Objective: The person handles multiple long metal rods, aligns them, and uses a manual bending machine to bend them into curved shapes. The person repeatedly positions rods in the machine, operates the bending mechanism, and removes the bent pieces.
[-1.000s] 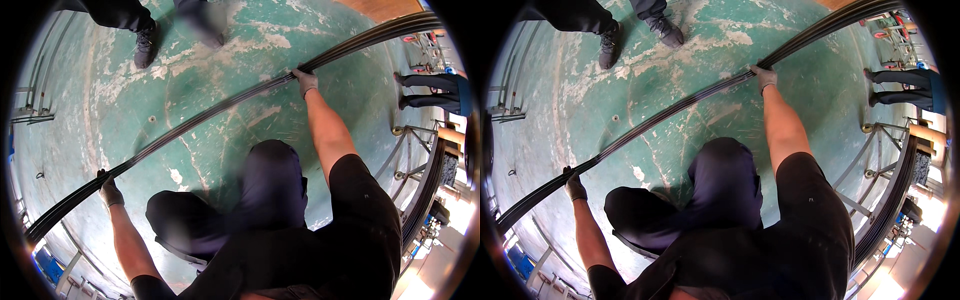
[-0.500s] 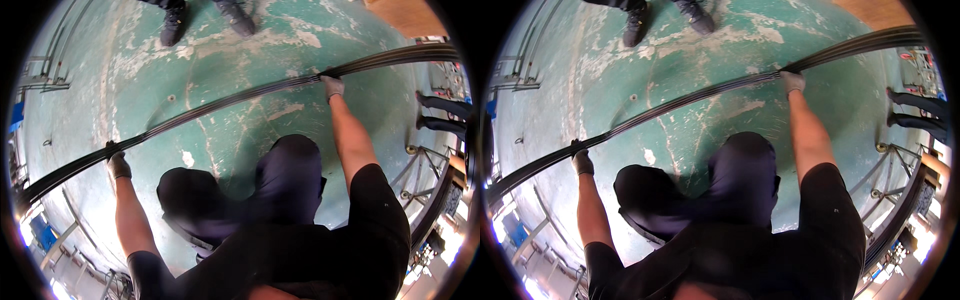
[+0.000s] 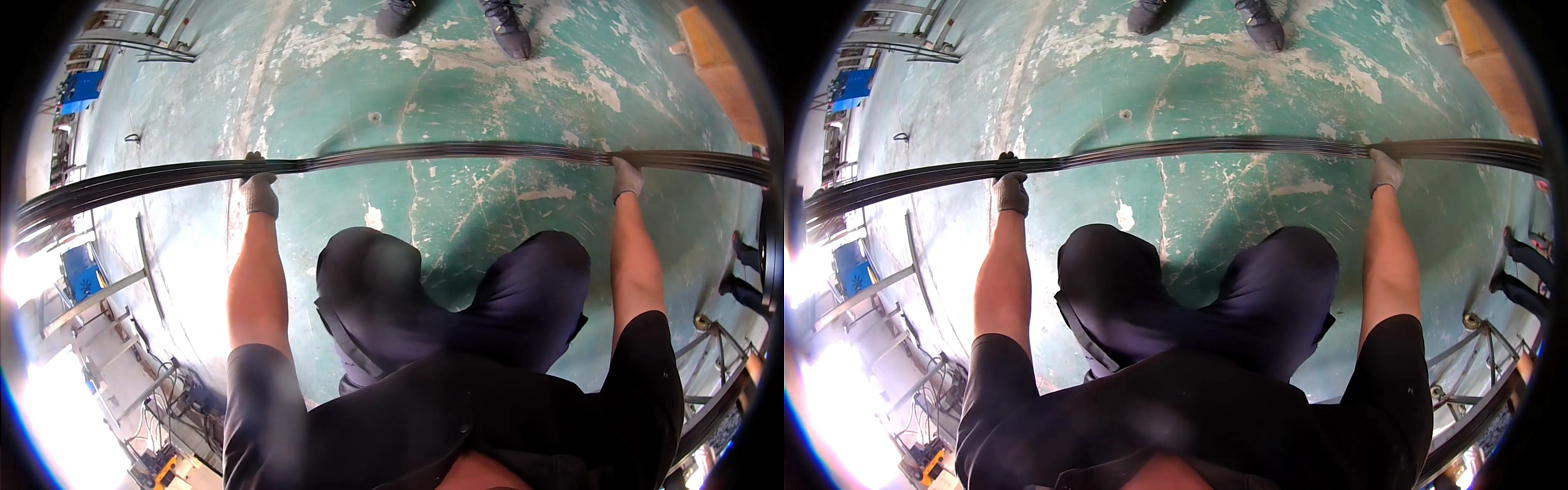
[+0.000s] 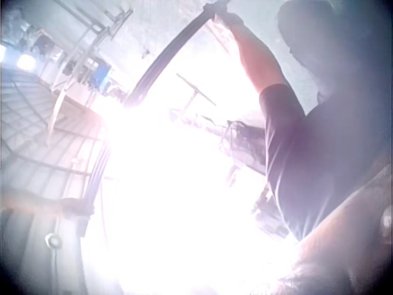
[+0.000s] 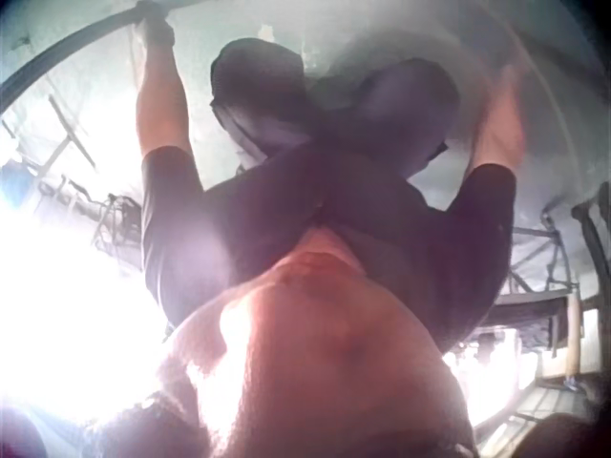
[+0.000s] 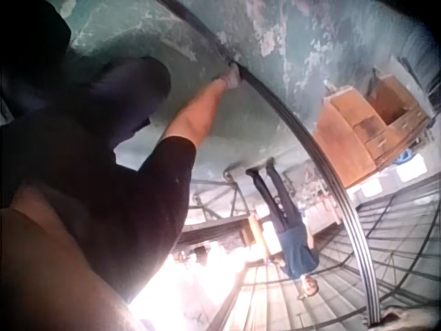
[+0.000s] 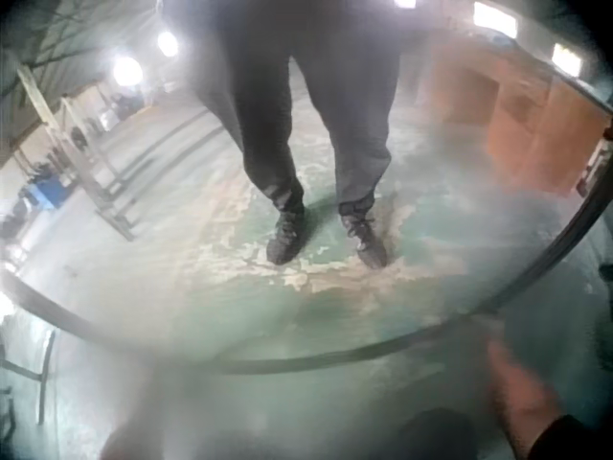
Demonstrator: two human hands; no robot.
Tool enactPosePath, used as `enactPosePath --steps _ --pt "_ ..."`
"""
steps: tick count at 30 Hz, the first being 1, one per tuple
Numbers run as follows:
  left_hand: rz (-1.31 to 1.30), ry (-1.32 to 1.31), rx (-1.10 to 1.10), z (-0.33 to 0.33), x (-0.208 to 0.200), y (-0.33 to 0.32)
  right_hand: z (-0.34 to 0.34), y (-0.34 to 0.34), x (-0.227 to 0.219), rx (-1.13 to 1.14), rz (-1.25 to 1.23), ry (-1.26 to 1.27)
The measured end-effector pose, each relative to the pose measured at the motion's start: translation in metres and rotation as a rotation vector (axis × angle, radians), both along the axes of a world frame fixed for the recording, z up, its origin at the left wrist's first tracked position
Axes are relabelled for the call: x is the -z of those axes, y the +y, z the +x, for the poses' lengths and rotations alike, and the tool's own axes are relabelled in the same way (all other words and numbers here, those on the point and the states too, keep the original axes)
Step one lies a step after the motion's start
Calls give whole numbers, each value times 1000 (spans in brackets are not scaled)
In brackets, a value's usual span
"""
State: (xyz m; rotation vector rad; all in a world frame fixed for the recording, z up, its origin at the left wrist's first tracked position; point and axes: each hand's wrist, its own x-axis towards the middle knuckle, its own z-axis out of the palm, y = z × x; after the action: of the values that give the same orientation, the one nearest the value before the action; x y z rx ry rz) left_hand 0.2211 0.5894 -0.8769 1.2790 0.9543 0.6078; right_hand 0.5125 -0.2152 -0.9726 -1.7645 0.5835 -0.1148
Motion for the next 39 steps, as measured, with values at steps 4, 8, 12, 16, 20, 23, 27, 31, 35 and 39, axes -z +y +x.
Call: enactPosePath --steps 4,8,12,16,20,23,27,31,35,39 --pt "53 9 -1 -14 -2 6 3 16 -12 6 39 58" --pt "217 251 125 -27 1 10 11 1 -8 34 32 156" --pt "-39 174 -39 -56 0 -24 -41 -17 -13 18 -308 240" --pt "47 349 191 -151 -69 -95 -117 40 -121 -364 -536 589" --pt "154 728 458 -198 -157 -159 -188 38 -195 -548 -686 447" --pt "381 878 724 -192 -298 -208 -217 60 -277 -431 -622 295" --pt "249 898 633 -216 -427 -234 -242 100 -428 -532 -499 342" --pt "167 929 570 -248 -511 -229 -276 125 -539 -552 -473 354" --pt "126 857 490 -280 -544 -222 -296 146 -636 -691 -492 348" --pt "184 834 509 -281 -548 -204 -328 138 -654 -736 -582 310"
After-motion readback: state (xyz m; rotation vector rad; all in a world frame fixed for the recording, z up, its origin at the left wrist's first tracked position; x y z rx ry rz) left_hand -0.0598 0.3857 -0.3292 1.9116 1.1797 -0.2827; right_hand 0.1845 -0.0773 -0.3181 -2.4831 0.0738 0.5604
